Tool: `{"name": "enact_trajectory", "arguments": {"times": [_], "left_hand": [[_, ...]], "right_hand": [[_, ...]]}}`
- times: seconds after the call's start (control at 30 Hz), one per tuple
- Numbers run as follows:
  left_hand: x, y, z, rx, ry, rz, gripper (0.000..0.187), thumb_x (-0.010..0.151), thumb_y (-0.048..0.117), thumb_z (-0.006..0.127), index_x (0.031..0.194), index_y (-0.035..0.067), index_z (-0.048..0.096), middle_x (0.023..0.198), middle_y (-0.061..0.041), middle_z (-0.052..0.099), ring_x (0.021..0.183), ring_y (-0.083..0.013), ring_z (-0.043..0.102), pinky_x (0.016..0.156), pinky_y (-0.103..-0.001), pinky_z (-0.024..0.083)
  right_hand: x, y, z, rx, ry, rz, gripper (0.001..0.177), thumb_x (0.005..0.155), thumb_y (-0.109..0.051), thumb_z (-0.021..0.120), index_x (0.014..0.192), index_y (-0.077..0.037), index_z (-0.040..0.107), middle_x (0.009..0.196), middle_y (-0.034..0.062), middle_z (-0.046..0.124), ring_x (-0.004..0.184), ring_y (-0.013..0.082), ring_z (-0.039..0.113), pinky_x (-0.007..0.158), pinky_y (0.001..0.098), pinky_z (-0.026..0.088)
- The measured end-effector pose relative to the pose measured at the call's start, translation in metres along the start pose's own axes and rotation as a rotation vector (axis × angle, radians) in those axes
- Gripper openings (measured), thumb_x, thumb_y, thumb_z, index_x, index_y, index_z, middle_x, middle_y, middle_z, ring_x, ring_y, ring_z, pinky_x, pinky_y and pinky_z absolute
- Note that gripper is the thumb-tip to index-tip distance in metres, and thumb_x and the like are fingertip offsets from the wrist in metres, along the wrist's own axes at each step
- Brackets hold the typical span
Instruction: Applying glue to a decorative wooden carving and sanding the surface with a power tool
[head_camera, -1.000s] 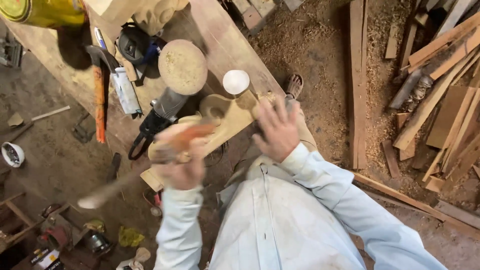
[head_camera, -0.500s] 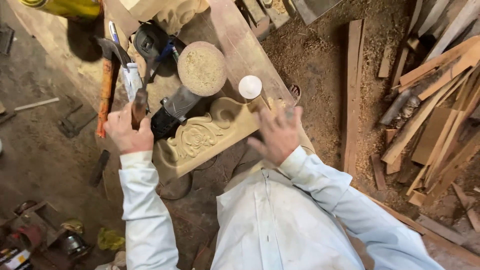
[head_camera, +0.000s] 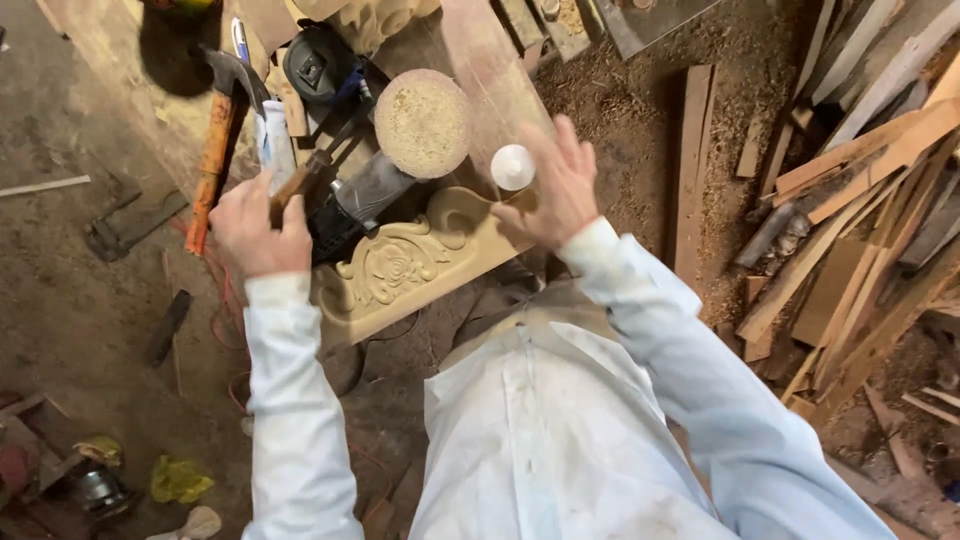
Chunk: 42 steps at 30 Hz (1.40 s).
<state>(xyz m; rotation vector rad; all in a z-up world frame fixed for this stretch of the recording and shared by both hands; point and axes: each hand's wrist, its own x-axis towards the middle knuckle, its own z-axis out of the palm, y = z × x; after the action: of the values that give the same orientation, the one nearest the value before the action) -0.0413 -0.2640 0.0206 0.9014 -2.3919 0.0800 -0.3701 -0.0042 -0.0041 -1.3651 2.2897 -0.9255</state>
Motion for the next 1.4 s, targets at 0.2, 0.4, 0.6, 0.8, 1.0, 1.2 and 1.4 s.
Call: {"name": "enact_trajectory", "arguments": {"times": [0.2, 0.4, 0.6, 0.8, 1.0, 1.2, 1.4], "left_hand": [[-0.042, 0.203, -0.011, -0.245, 0.002, -0.116, 0.051, 0.092, 0.031, 0.062, 0.138, 0.009, 0.065, 0.137, -0.014, 0.058, 0.128, -0.0304, 0.048, 0.110, -0.042, 0.031], [-0.066, 0.300, 0.072, -0.123, -0.632, 0.108, 0.108, 0.071, 0.075, 0.074, 0.152, 0.009, 0.048, 0.160, -0.015, 0.042, 0.151, -0.0427, 0.029, 0.116, -0.073, 0.028], [-0.084, 0.336, -0.005, -0.783, -0.264, 0.068, 0.059, 0.095, 0.046, 0.068, 0.136, 0.004, 0.062, 0.138, -0.019, 0.059, 0.127, -0.0432, 0.059, 0.110, -0.062, 0.046], [-0.083, 0.354, -0.020, -0.685, -0.114, -0.408, 0.075, 0.083, 0.031, 0.079, 0.145, -0.004, 0.055, 0.125, -0.017, 0.065, 0.111, -0.0342, 0.069, 0.097, -0.040, 0.056], [-0.118, 0.319, -0.045, -0.388, -0.127, -0.499, 0.065, 0.081, 0.037, 0.079, 0.134, 0.001, 0.067, 0.100, -0.012, 0.067, 0.086, -0.0308, 0.070, 0.076, -0.037, 0.057], [-0.114, 0.298, -0.060, -0.269, -0.136, -0.426, 0.059, 0.086, 0.036, 0.076, 0.130, -0.001, 0.067, 0.099, -0.012, 0.064, 0.084, -0.0283, 0.069, 0.074, -0.035, 0.058], [-0.086, 0.289, -0.058, -0.314, -0.154, -0.434, 0.054, 0.086, 0.029, 0.078, 0.130, 0.000, 0.067, 0.093, -0.012, 0.061, 0.076, -0.0269, 0.065, 0.067, -0.035, 0.056]], "right_hand": [[0.024, 0.001, -0.011, 0.326, 0.158, 0.134, 0.071, 0.063, -0.018, 0.099, 0.127, -0.019, 0.069, 0.127, 0.0171, 0.066, 0.132, 0.0402, 0.056, 0.113, 0.0584, 0.041], [-0.014, 0.028, -0.096, 0.247, 0.123, -0.009, 0.058, 0.085, -0.024, 0.091, 0.133, -0.009, 0.063, 0.128, 0.0192, 0.062, 0.132, 0.0464, 0.053, 0.108, 0.0655, 0.045], [-0.060, 0.037, -0.104, 0.402, -0.062, 0.022, 0.058, 0.074, -0.032, 0.094, 0.121, -0.010, 0.067, 0.119, 0.0110, 0.070, 0.117, 0.0316, 0.066, 0.099, 0.0475, 0.054], [-0.084, 0.001, -0.082, 0.939, -0.686, 0.499, 0.061, 0.067, -0.013, 0.098, 0.120, -0.003, 0.070, 0.100, 0.0108, 0.078, 0.092, 0.0178, 0.069, 0.085, 0.0364, 0.061], [-0.069, -0.014, -0.074, 0.733, -1.127, 0.422, 0.055, 0.091, -0.035, 0.073, 0.138, -0.009, 0.062, 0.119, 0.0176, 0.076, 0.111, 0.0264, 0.070, 0.097, 0.0451, 0.057], [-0.069, 0.012, -0.067, 0.470, -1.224, 0.300, 0.057, 0.091, -0.039, 0.070, 0.142, -0.015, 0.061, 0.124, 0.0221, 0.072, 0.119, 0.0414, 0.066, 0.102, 0.0530, 0.053], [-0.074, 0.023, -0.060, 0.498, -1.190, 0.314, 0.052, 0.090, -0.037, 0.070, 0.139, -0.018, 0.063, 0.124, 0.0181, 0.073, 0.120, 0.0426, 0.064, 0.103, 0.0539, 0.053]]}}
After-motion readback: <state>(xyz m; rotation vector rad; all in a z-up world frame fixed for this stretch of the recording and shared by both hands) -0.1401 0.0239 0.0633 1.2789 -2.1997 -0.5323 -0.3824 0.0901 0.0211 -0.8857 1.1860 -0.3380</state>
